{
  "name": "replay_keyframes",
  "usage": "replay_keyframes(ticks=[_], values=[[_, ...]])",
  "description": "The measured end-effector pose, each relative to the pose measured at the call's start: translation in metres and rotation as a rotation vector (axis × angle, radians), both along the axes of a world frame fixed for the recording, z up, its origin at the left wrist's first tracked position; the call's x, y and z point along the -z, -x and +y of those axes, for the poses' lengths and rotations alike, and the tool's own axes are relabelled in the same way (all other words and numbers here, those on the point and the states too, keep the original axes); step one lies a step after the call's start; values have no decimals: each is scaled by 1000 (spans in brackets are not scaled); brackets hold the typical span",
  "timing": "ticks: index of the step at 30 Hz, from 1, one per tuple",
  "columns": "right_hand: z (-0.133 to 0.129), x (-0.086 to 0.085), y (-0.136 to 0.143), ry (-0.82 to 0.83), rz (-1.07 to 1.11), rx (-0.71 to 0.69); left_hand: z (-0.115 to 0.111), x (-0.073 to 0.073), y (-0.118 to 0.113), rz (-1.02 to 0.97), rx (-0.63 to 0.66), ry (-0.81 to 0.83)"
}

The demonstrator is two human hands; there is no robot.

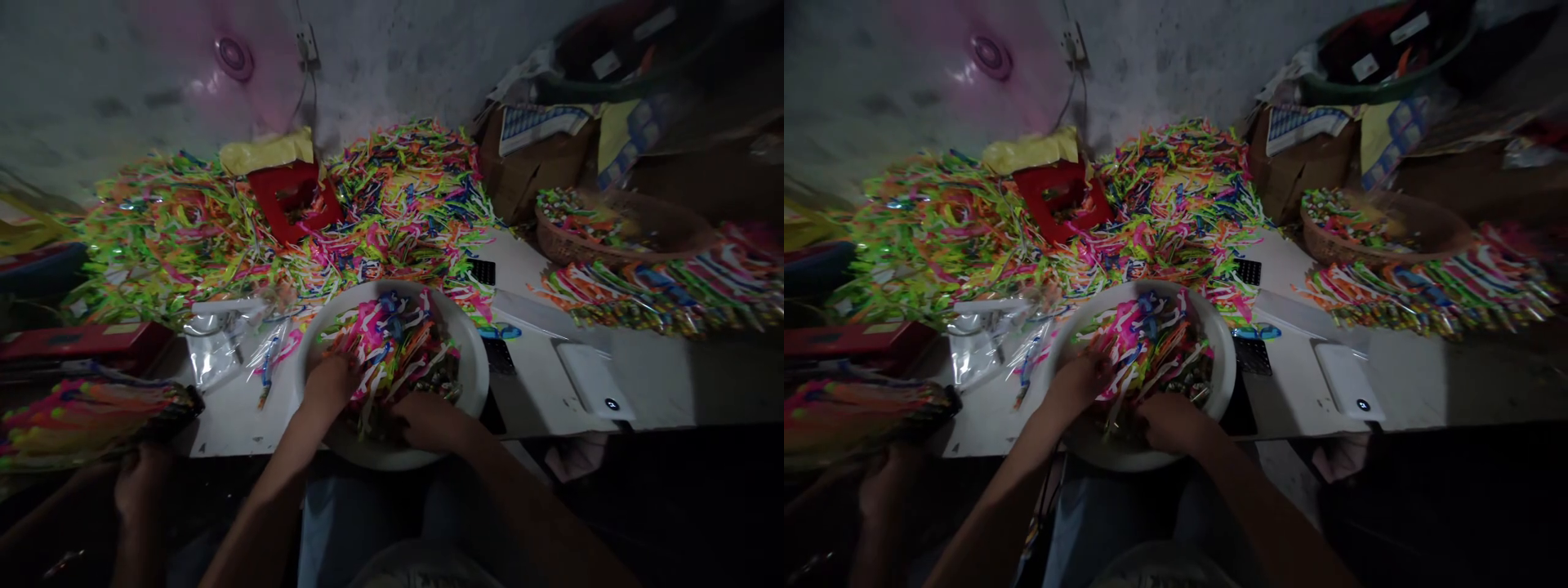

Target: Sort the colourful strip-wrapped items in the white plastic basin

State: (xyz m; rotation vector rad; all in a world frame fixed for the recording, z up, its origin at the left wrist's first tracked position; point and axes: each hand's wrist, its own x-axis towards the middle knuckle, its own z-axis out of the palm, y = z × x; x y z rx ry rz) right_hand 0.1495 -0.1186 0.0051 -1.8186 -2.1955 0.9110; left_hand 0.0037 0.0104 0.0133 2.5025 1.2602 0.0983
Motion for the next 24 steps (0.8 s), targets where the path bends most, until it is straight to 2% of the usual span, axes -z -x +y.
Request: replay_keyframes(ticks=[7, 11, 14, 16, 18, 21, 24], values=[[6, 1, 1, -7, 18, -71, -3, 4, 26, -347, 73, 31], [5, -3, -1, -63, 268, -128, -17, -5, 27, -693, -51, 278], [3, -1, -3, 57, 339, -136, -30, -18, 25, -968, -141, 505], [3, 2, -3, 95, 294, -112, -38, -24, 24, -1026, -171, 660], [5, 5, 0, 64, 259, -115, -44, -27, 24, -1034, -186, 756], [8, 5, 5, 38, 190, -123, -49, -28, 28, -1005, -196, 789], [10, 1, 11, 0, 121, -46, -52, -32, 32, -987, -221, 774]])
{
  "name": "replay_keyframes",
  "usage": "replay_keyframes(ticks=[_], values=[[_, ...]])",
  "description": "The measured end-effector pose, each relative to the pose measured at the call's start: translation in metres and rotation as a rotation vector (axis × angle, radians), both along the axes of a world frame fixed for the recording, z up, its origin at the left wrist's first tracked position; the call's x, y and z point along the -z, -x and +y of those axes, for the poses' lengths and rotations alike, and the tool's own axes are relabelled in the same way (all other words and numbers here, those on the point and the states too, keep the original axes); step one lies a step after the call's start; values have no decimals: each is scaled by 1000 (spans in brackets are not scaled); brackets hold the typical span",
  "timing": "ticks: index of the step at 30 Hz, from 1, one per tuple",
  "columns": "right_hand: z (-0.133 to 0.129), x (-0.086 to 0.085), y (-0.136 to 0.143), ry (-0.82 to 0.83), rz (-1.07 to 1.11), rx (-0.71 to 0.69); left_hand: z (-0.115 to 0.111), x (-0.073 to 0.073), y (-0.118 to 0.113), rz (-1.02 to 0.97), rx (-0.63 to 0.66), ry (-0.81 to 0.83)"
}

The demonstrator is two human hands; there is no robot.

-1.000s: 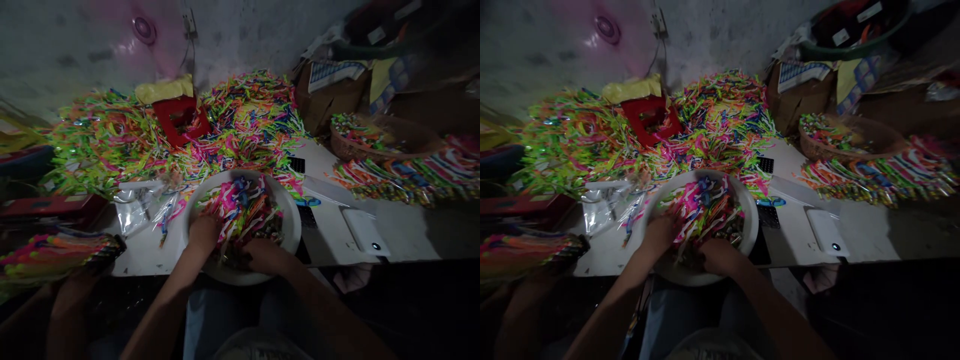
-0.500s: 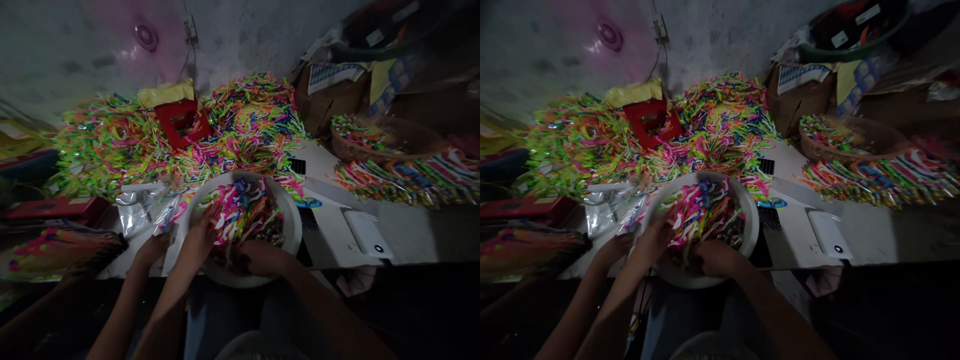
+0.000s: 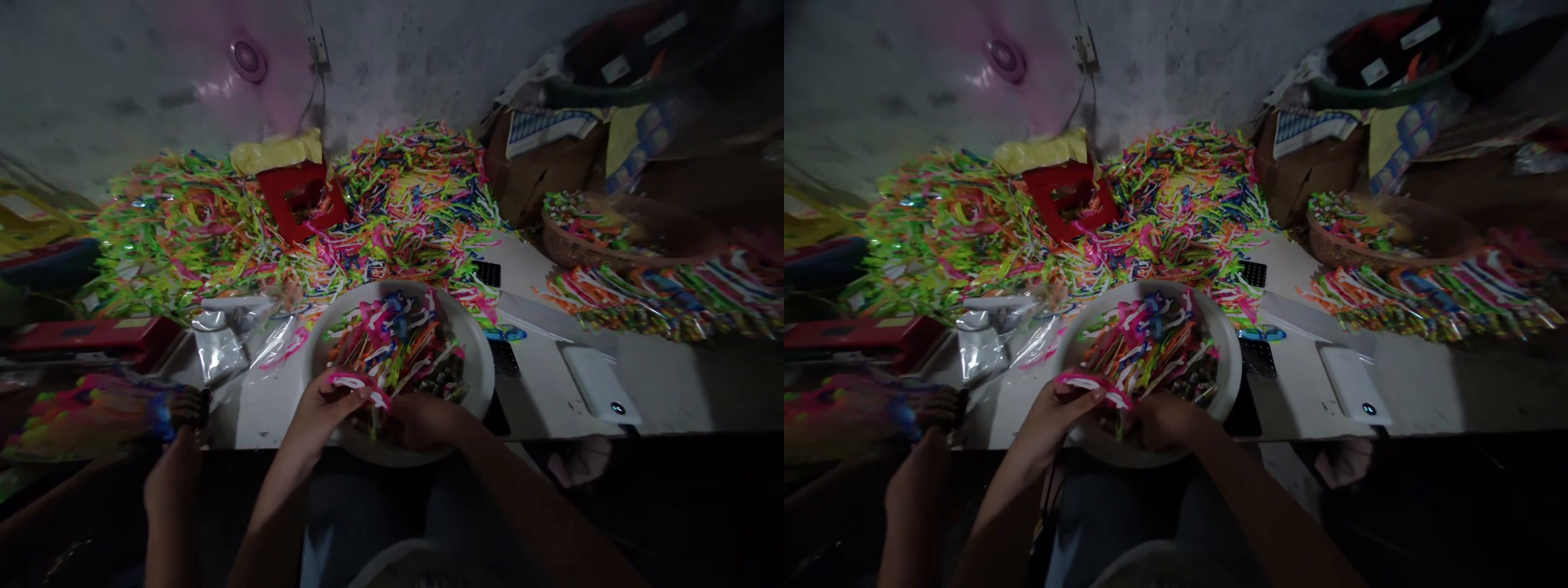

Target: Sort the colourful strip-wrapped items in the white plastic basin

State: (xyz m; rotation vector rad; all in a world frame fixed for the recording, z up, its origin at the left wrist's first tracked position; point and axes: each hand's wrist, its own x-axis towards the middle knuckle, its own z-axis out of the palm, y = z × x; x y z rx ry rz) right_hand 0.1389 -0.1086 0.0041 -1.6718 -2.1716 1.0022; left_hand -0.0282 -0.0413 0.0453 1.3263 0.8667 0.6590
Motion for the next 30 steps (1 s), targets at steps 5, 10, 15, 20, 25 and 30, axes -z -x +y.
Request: replay_keyframes(ticks=[5, 10, 15, 20, 25, 30], values=[[-2, -9, -2, -7, 173, 84, -2, -2, 2, -87, -164, 51], [-8, -17, -11, -36, 333, 272, -10, 17, -6, -184, -257, 263], [-18, -22, -8, 9, 758, 666, -21, 26, -14, -25, -48, -15], [-19, -29, -9, -417, 661, 771, -23, 19, -18, 148, 232, -353], [-29, -25, -15, -415, 743, 863, -19, 22, -18, -71, -52, 13], [-48, -21, -4, -193, 874, 828, -17, 23, -19, -257, -209, 222]])
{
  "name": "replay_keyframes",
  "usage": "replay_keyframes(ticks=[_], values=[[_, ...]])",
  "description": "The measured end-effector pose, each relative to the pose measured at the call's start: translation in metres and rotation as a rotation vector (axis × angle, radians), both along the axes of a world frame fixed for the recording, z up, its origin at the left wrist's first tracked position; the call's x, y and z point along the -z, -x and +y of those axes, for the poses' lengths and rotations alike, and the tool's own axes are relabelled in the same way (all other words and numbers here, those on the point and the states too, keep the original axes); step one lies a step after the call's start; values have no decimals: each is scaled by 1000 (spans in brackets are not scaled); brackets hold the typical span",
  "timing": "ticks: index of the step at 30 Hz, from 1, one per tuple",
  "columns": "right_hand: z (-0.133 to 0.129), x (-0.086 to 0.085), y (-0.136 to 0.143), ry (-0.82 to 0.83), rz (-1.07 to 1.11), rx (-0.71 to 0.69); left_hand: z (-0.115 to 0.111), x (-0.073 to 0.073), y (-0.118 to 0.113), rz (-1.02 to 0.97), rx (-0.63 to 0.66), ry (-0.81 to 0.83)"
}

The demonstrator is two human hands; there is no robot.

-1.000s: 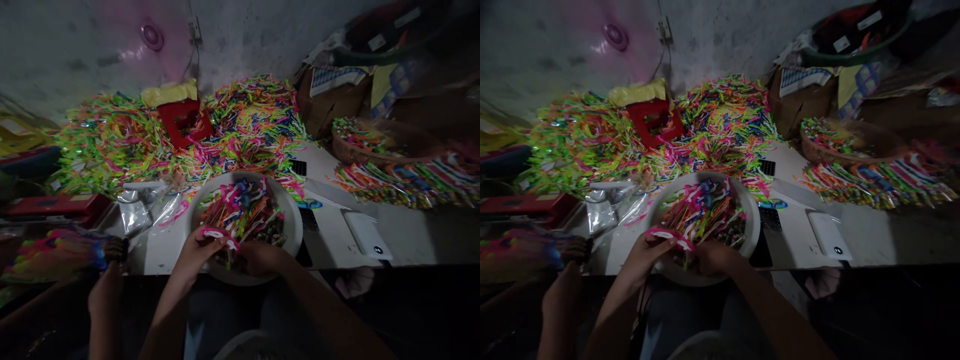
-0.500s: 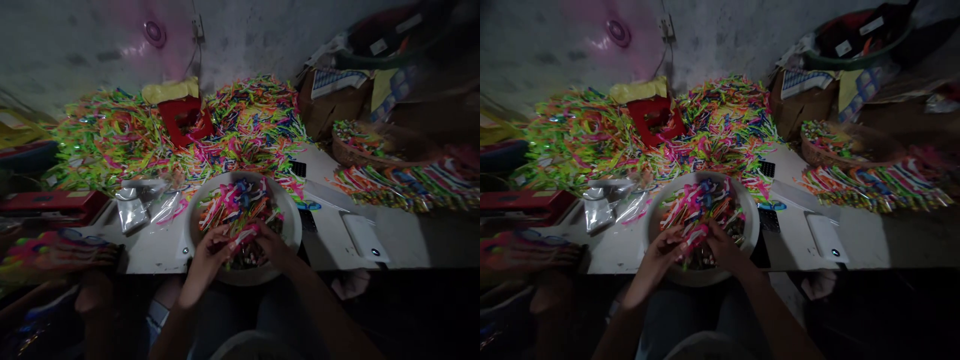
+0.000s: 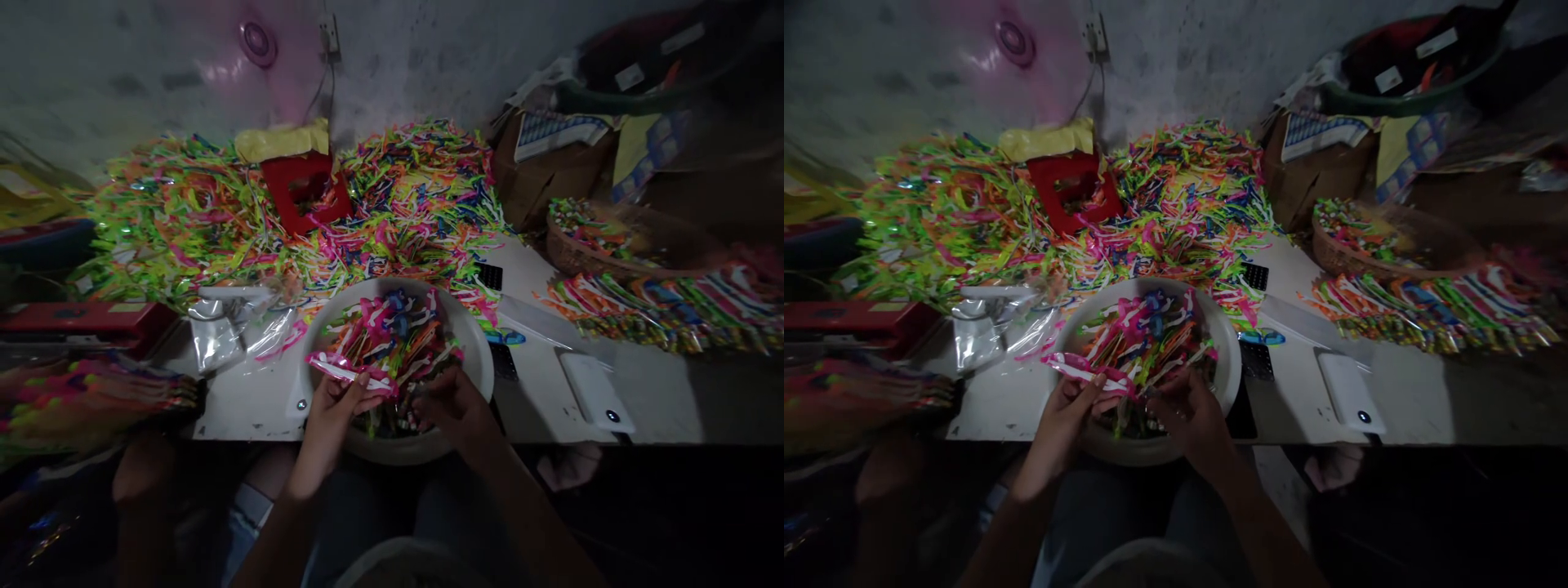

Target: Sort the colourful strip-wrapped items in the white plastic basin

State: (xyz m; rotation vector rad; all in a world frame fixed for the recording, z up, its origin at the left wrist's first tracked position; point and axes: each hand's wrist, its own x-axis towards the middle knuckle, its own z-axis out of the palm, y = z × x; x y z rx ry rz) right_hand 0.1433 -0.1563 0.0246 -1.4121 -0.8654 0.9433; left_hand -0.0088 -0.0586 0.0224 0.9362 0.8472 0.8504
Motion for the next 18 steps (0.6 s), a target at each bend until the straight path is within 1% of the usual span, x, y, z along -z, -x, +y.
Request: replay_keyframes(ticks=[3, 5, 8, 10, 13, 18], values=[[-6, -2, 9, 0, -210, -55, -2, -4, 0, -8, -1, 20], [-7, -4, 13, -20, -341, -36, -3, -7, 1, 7, 0, 33], [-7, -4, 17, -66, -466, 18, -4, -10, 3, 30, -6, 44], [-6, -4, 19, -101, -542, 27, -5, -11, 4, 36, -9, 42], [-6, -4, 20, -149, -623, 38, -6, -12, 5, 50, -20, 32], [-6, -1, 22, -177, -639, 63, -6, -11, 5, 63, -23, 44]])
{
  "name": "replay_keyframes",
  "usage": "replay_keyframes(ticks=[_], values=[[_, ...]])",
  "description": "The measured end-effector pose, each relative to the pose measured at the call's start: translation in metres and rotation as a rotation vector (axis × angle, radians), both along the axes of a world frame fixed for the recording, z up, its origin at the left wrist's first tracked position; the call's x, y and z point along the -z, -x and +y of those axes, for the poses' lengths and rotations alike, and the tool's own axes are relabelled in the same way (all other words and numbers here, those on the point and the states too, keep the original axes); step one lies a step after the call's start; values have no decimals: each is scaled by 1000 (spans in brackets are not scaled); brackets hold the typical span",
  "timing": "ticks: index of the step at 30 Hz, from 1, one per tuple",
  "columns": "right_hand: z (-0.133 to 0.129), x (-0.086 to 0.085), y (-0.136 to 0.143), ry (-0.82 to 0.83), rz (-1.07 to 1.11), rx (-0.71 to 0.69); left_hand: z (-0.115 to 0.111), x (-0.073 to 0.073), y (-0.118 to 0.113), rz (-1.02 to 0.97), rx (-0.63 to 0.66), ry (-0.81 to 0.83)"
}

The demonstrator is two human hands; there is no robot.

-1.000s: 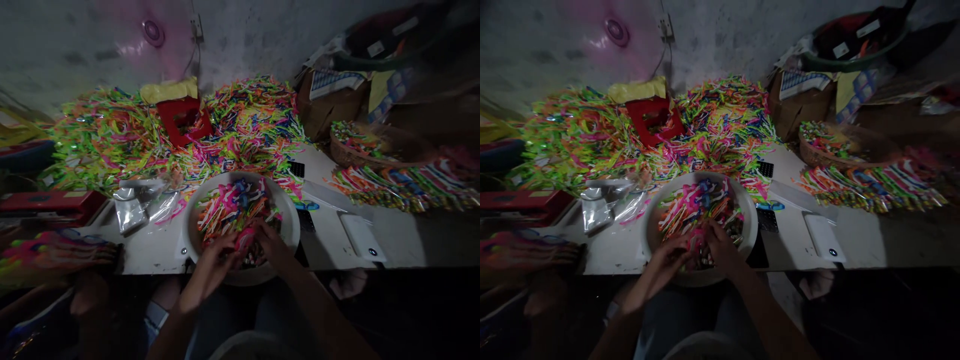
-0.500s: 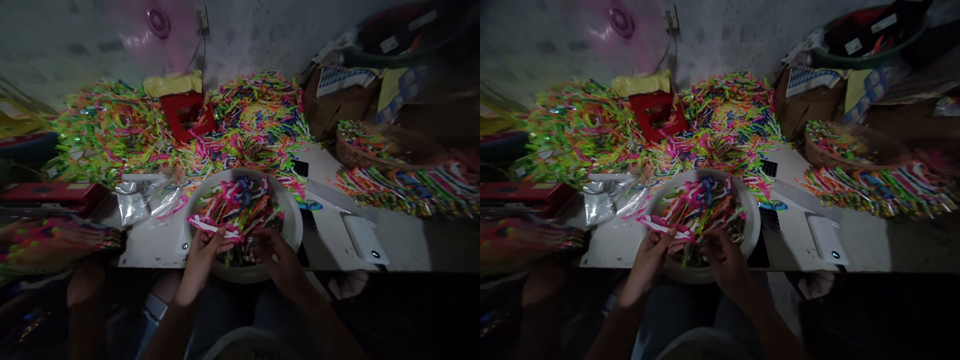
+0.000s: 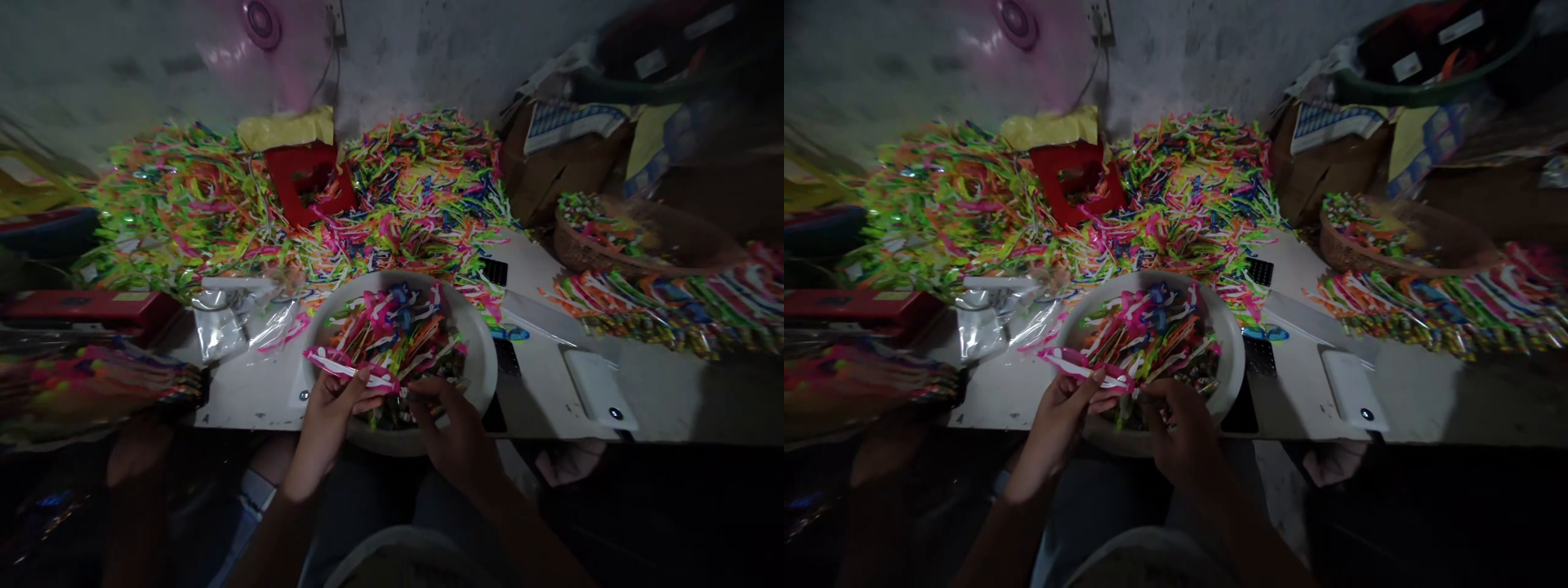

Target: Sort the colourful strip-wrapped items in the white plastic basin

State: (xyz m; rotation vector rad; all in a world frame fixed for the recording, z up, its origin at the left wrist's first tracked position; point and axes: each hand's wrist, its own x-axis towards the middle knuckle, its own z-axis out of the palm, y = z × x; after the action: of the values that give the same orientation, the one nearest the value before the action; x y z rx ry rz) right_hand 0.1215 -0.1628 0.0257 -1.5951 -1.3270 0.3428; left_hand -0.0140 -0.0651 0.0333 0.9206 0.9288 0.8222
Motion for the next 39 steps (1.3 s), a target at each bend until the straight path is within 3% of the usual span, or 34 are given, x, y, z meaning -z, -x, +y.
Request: replay_keyframes(ticks=[11, 20, 25, 29, 34, 37, 39], values=[[0, -5, 0, 46, 98, -57, -1, -2, 1, -12, -13, -29], [-1, -8, 2, 139, 71, -46, -3, -3, 0, 29, 62, -42], [0, -9, -3, 297, 194, -127, -14, -8, -2, 61, 27, -131], [-3, -7, -5, 329, 95, -203, -27, -7, 2, 128, -11, -164], [-9, -6, 7, 340, 11, -132, -39, 1, 13, 192, -40, -163], [-1, -6, 6, 318, -27, -214, -29, -2, 26, 231, -42, -215], [10, -5, -3, 326, -123, -308, -8, -6, 42, 308, -80, -306]])
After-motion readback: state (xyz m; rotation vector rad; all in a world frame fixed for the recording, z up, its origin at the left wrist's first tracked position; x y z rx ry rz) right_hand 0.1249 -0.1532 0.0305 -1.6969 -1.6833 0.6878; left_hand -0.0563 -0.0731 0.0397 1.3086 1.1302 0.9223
